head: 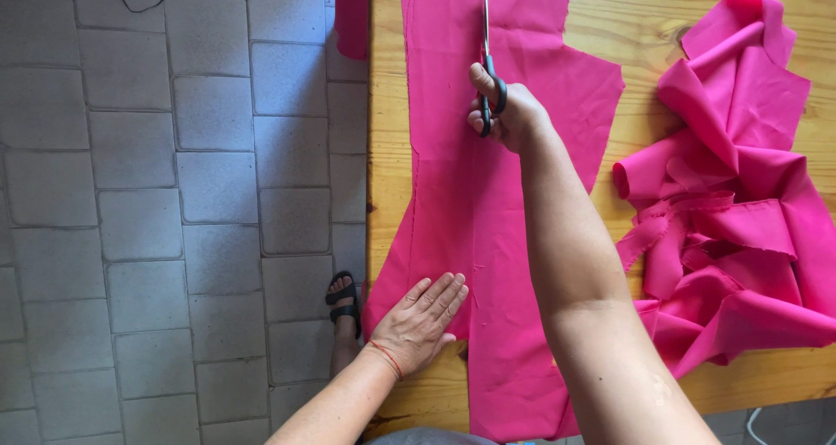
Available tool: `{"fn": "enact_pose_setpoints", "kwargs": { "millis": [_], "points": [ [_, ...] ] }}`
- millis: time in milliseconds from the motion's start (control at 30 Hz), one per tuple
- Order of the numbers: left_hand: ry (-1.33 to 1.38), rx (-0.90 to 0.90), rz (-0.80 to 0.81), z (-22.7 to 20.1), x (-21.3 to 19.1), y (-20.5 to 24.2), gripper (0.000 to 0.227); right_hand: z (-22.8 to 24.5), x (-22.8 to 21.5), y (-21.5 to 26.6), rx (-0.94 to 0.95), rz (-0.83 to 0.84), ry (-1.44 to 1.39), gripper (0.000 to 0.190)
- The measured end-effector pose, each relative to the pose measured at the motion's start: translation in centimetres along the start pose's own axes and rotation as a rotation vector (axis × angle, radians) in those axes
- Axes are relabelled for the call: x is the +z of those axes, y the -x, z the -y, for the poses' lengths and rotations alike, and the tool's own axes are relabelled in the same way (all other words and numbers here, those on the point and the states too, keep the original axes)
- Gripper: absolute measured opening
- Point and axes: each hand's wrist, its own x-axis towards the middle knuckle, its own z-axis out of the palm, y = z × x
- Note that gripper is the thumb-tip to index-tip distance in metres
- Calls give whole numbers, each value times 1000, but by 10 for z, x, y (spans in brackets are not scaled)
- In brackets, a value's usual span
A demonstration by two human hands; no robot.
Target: The person uses scissors to cut a large piece of pink fabric laid out on a wooden table. They trim the edges and cut a strip from the main piece, then smooth and fold the fabric on the table.
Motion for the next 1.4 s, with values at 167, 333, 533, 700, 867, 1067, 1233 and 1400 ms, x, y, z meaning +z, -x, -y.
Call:
{"fn": "enact_pose_setpoints", "kwargs": {
  "millis": [167, 333, 533, 700, 867, 1067, 1233, 1400],
  "points": [
    [-12, -1, 5, -1, 1, 0, 108, 8, 1, -2, -16, 9, -8, 72],
    [-15, -6, 8, 0, 0, -1, 110, 12, 1, -1, -53, -24, 154, 74],
    [-22, -2, -7, 0, 0, 0, 109, 20, -2, -6, -16, 7, 90, 78],
    [-27, -1, -9, 0, -2, -1, 113, 27, -2, -16, 9, 1, 104, 76],
    [-10, -2, -17, -1, -2, -1, 112, 28, 1, -14, -34, -29, 110, 72],
    [-52, -7, -15, -2, -1, 0, 115, 40, 1, -21, 5, 2, 55, 74],
    [-33, -8, -10, -1, 1, 0, 114, 49, 1, -21, 12, 15, 120, 75],
    [-31, -9, -19, -2, 1, 0, 116, 49, 2, -20, -32, -25, 145, 73]
  ]
}}
